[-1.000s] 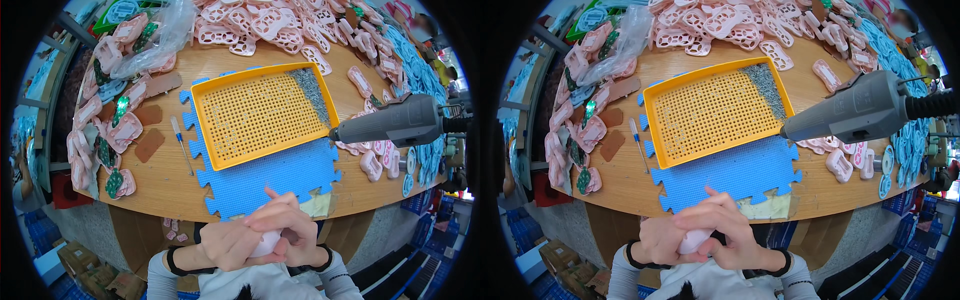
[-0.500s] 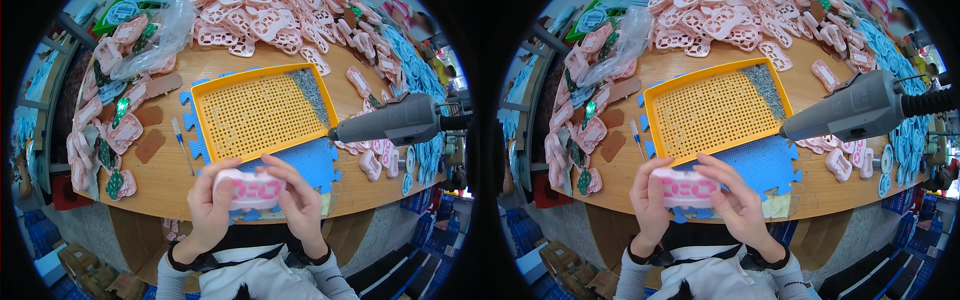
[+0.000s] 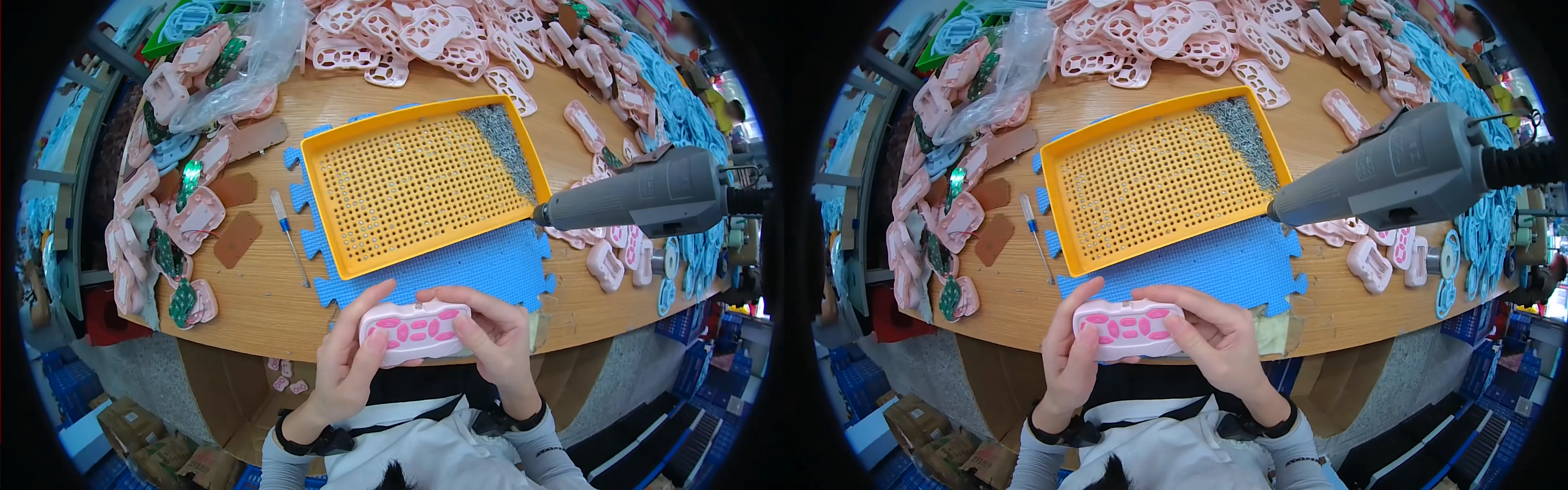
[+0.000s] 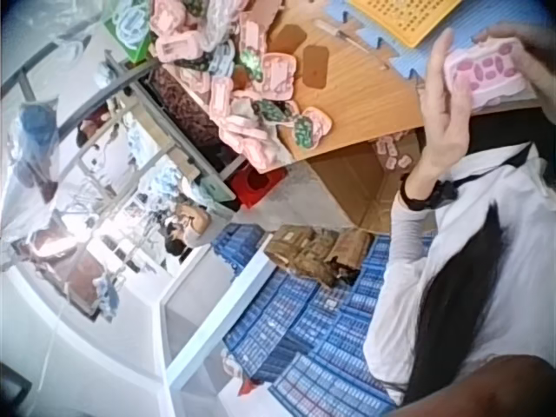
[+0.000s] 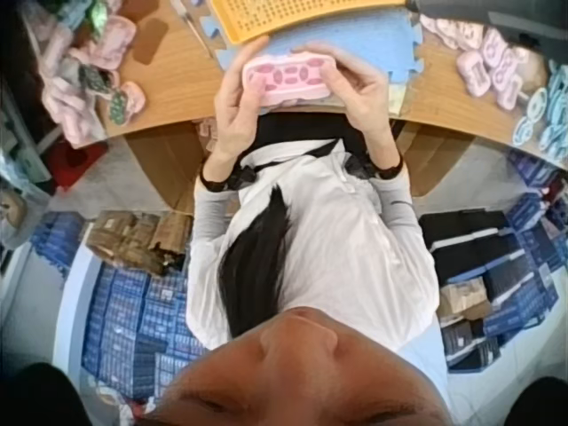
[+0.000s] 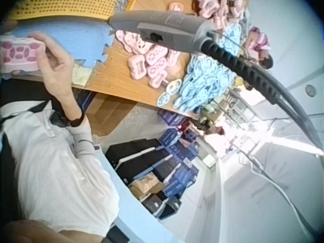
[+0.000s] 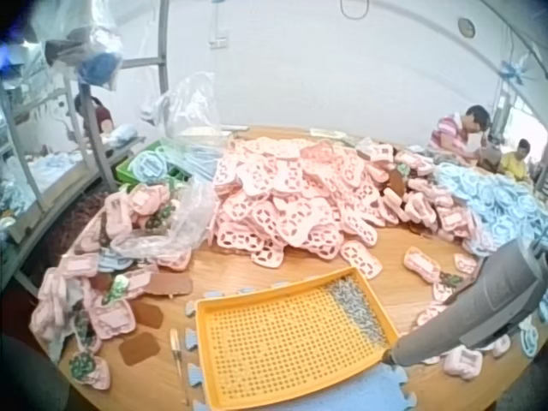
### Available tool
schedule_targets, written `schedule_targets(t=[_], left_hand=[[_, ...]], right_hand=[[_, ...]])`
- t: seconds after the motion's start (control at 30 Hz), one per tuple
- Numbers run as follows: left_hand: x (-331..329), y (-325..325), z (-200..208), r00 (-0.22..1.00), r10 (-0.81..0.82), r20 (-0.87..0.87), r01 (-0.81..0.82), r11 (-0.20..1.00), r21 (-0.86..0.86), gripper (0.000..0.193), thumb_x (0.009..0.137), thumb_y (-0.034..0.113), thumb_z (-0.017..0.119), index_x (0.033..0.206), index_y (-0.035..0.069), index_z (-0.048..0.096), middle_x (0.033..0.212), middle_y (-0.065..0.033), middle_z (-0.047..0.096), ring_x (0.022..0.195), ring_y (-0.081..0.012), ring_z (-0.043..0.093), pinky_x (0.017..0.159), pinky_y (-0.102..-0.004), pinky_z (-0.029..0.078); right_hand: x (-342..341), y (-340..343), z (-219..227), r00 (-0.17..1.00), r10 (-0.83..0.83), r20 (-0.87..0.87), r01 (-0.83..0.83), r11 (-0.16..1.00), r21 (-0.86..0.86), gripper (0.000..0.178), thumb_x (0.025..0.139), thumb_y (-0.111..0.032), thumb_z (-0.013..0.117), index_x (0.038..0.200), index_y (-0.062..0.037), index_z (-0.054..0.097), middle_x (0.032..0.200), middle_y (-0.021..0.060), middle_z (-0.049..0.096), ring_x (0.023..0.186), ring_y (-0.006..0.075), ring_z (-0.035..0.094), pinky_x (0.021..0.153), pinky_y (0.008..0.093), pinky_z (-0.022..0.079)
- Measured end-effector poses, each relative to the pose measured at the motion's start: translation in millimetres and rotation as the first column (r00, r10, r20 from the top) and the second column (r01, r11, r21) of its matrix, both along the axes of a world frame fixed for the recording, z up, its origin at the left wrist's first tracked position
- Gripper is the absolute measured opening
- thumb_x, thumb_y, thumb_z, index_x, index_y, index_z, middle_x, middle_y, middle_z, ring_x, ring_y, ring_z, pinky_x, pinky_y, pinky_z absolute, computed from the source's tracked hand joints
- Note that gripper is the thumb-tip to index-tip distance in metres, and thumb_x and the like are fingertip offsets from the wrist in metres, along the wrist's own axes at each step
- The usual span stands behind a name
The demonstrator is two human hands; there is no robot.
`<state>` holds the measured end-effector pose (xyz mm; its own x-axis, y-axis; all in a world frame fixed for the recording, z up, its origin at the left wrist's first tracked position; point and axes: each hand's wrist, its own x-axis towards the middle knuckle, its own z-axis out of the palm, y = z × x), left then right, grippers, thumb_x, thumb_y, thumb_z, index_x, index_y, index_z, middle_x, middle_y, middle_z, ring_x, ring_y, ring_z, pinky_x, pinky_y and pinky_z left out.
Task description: Assembling electronic components into plastic toy housings using an electric screwdriver.
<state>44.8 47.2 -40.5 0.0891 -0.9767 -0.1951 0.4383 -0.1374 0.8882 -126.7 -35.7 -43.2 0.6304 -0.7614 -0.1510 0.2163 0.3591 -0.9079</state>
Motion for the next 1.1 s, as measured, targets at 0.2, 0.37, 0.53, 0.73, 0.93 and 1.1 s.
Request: schedule_targets(t=[0.2, 0.37, 0.53, 0.73, 0.93, 1.1], left_hand=[[-1, 3, -8, 0.998, 0.043, 0.037, -0.042, 0.998, -0.04, 0.041, 0.096, 0.009, 0.042, 0.134, -0.003, 0.034, 0.118, -0.0122, 0.05, 0.105, -0.0139, 0.052, 0.088, -0.0275, 0.045], [0, 6, -12, 0.999, 0.038, 0.037, -0.036, 0.999, -0.033, 0.041, 0.095, 0.008, 0.044, 0.134, -0.003, 0.035, 0.119, -0.0111, 0.05, 0.105, -0.0132, 0.052, 0.09, -0.0256, 0.042], [5, -5, -4, 0.996, -0.083, 0.04, 0.083, 0.997, 0.007, 0.043, 0.091, 0.006, 0.052, 0.132, -0.002, 0.04, 0.12, -0.0112, 0.052, 0.104, -0.0135, 0.053, 0.087, -0.025, 0.045], [10, -13, -7, 0.959, -0.153, 0.24, 0.184, 0.976, -0.113, 0.044, 0.087, 0.004, 0.058, 0.128, -0.001, 0.046, 0.119, -0.0145, 0.056, 0.101, -0.0149, 0.057, 0.084, -0.0259, 0.048], [15, -19, -5, 0.961, -0.242, 0.134, 0.253, 0.965, -0.071, 0.052, 0.087, 0.003, 0.057, 0.135, -0.001, 0.038, 0.12, -0.0164, 0.057, 0.099, -0.0155, 0.058, 0.077, -0.0259, 0.051], [19, -19, -8, 0.953, -0.234, 0.193, 0.248, 0.968, -0.047, 0.053, 0.087, 0.002, 0.056, 0.136, -0.001, 0.037, 0.12, -0.0185, 0.056, 0.098, -0.0165, 0.059, 0.073, -0.0248, 0.053]], right_hand=[[1, -1, 5, 1.0, -0.017, -0.005, 0.017, 0.999, -0.033, 0.034, 0.092, -0.003, 0.048, 0.125, 0.0076, 0.048, 0.124, 0.0185, 0.054, 0.109, 0.0197, 0.055, 0.092, 0.0299, 0.047], [0, -2, 4, 1.0, 0.009, -0.029, -0.01, 0.998, -0.064, 0.035, 0.092, -0.002, 0.048, 0.125, 0.0081, 0.047, 0.124, 0.0191, 0.054, 0.11, 0.0209, 0.055, 0.093, 0.031, 0.046], [-6, -6, -1, 1.0, -0.012, 0.027, 0.013, 0.999, -0.037, 0.033, 0.092, -0.004, 0.051, 0.122, 0.0081, 0.05, 0.12, 0.0195, 0.056, 0.109, 0.0226, 0.056, 0.092, 0.0322, 0.047], [-15, -10, -8, 1.0, 0.012, 0.007, -0.011, 0.98, -0.197, 0.033, 0.091, -0.005, 0.053, 0.12, 0.0093, 0.05, 0.118, 0.0211, 0.057, 0.108, 0.0238, 0.056, 0.094, 0.0345, 0.046], [-14, -12, -6, 1.0, -0.017, 0.024, 0.02, 0.991, -0.132, 0.034, 0.09, -0.003, 0.054, 0.121, 0.0094, 0.049, 0.116, 0.0223, 0.057, 0.108, 0.0251, 0.057, 0.093, 0.0344, 0.047], [-12, -14, -8, 0.999, -0.044, -0.01, 0.043, 0.993, -0.107, 0.033, 0.089, -0.001, 0.053, 0.121, 0.0092, 0.049, 0.115, 0.0221, 0.058, 0.107, 0.0248, 0.058, 0.092, 0.0342, 0.047]])
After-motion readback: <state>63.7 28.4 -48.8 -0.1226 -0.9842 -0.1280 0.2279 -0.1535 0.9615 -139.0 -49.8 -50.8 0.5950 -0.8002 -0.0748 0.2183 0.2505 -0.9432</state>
